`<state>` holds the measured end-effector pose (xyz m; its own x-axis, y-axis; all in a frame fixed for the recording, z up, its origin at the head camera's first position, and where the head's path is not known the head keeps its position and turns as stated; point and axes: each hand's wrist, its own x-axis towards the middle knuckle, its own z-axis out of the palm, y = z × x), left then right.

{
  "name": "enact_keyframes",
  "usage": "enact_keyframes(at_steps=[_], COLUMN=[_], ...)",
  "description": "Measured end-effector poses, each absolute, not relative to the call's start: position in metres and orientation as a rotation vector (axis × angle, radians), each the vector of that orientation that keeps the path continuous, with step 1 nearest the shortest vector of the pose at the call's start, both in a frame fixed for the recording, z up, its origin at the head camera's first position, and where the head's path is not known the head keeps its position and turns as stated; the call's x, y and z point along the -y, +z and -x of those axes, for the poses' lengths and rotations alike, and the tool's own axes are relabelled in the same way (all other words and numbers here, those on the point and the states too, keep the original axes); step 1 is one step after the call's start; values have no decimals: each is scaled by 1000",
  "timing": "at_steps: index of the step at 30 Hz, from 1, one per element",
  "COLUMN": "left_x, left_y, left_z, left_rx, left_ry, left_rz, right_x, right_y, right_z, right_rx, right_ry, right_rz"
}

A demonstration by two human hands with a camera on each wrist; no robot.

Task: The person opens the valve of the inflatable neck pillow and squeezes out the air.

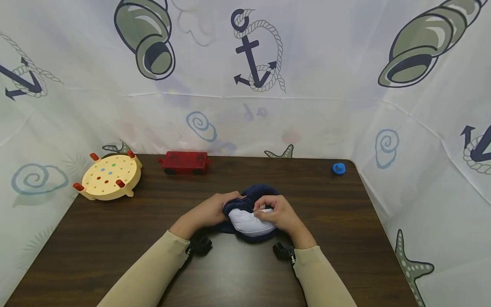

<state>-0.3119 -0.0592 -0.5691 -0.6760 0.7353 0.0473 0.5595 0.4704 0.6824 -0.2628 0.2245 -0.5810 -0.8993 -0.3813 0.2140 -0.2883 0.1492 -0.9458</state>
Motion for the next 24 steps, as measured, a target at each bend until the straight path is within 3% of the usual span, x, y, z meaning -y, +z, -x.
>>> enact_keyframes(at_steps=[8, 24], left_x=[59, 59], left_y=[-576, -567], left_z=[316, 311], left_rx=[-2505, -2544], left_ry=[1054, 1039], left_rz=[-1294, -1264], right_x=[-223, -217], right_y=[-579, -578], right_z=[261, 260], right_rx=[-2338, -2331], right_ry=[-1870, -1906], right_rz=[664, 720])
